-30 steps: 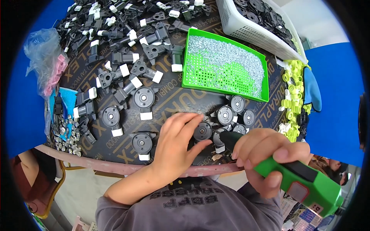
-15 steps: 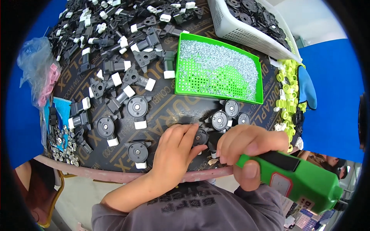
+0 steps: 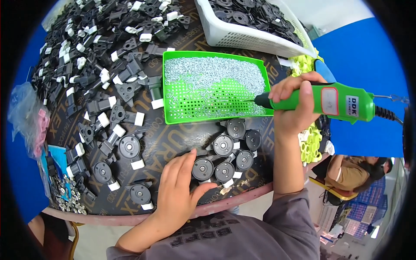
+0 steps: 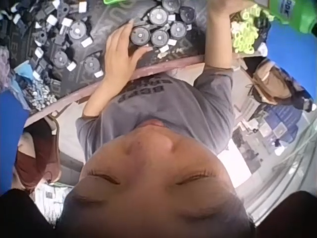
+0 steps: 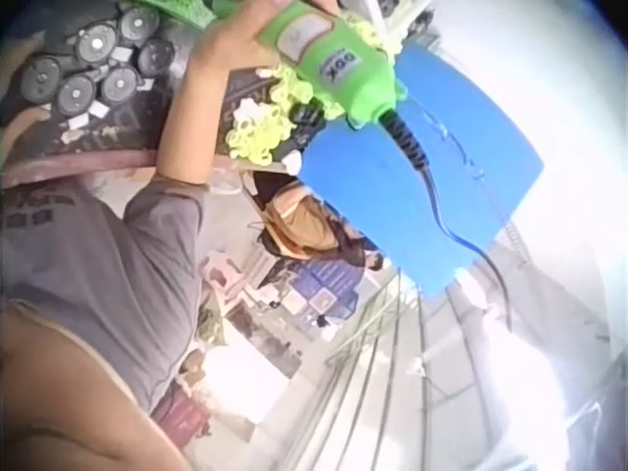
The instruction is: The recorder is assembling small mechanical components by hand and using an electric screwdriver to secure them.
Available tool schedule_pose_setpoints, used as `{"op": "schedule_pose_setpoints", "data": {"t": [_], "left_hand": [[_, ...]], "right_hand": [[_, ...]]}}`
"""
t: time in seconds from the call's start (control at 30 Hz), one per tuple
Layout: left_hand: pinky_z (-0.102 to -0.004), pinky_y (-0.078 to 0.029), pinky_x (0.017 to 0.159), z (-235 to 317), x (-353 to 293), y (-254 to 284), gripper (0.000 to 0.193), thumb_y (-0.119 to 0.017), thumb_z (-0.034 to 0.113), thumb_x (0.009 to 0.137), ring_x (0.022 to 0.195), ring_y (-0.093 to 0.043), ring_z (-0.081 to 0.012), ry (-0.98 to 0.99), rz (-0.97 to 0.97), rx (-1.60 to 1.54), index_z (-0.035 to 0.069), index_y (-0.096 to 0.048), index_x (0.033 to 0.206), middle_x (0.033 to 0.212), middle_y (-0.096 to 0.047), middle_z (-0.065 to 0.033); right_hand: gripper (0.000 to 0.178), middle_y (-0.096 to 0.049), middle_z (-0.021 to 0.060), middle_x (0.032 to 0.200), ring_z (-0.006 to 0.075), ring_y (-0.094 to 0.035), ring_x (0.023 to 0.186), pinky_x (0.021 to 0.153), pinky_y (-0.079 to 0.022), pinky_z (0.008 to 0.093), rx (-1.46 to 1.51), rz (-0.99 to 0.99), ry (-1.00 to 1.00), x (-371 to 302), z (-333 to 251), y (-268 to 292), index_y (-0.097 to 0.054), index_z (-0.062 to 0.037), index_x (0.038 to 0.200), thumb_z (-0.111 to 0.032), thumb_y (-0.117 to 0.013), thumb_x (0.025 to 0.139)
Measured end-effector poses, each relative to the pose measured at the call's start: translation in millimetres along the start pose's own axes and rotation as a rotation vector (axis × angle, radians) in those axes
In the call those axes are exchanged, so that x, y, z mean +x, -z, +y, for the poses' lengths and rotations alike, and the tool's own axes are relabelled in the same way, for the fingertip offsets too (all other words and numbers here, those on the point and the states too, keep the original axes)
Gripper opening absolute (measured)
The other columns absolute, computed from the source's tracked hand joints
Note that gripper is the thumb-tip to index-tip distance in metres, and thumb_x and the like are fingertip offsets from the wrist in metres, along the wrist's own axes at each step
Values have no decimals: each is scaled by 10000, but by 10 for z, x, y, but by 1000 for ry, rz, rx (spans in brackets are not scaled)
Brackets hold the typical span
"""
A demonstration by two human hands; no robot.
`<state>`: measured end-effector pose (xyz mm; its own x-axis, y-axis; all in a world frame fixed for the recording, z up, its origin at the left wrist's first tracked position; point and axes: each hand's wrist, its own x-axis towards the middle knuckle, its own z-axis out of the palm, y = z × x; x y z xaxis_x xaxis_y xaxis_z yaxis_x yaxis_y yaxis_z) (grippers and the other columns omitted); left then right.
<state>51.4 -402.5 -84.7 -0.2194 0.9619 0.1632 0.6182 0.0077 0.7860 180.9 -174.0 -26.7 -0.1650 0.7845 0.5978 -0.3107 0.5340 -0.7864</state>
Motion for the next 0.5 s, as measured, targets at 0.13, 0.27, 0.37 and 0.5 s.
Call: {"op": "schedule_pose_setpoints", "data": {"t": [0.13,0.27,0.37,0.5], "left_hand": [[-442,-432,951,-10,2,-8,718,-786,259,779,1111,-527,-371,3,-12,-2,-43,-470,1349,1213,-560,-197],[-441,-438,946,-1,5,-20,665,-789,209,779,1107,-531,-368,-13,2,13,-27,-496,1328,1203,-563,-187],[-442,-438,946,0,1,-24,636,-786,196,781,1111,-530,-364,-18,15,13,-23,-509,1311,1201,-566,-179],[-440,-437,952,-19,-4,-26,604,-777,193,791,1121,-525,-357,-17,23,15,-23,-520,1293,1205,-569,-166]], "right_hand": [[205,-535,106,583,185,-513,462,480,-482,331,43,-28,-6,-20,80,43,-408,4,1086,-101,-515,947],[202,-533,105,582,187,-514,462,474,-480,334,55,-41,7,-22,77,56,-407,6,1089,-96,-514,950],[205,-531,105,583,189,-512,461,468,-476,333,51,-47,12,-32,70,45,-407,5,1088,-95,-518,948],[213,-519,100,584,189,-504,461,466,-473,335,59,-27,41,-58,45,13,-408,-2,1089,-103,-528,945]]}}
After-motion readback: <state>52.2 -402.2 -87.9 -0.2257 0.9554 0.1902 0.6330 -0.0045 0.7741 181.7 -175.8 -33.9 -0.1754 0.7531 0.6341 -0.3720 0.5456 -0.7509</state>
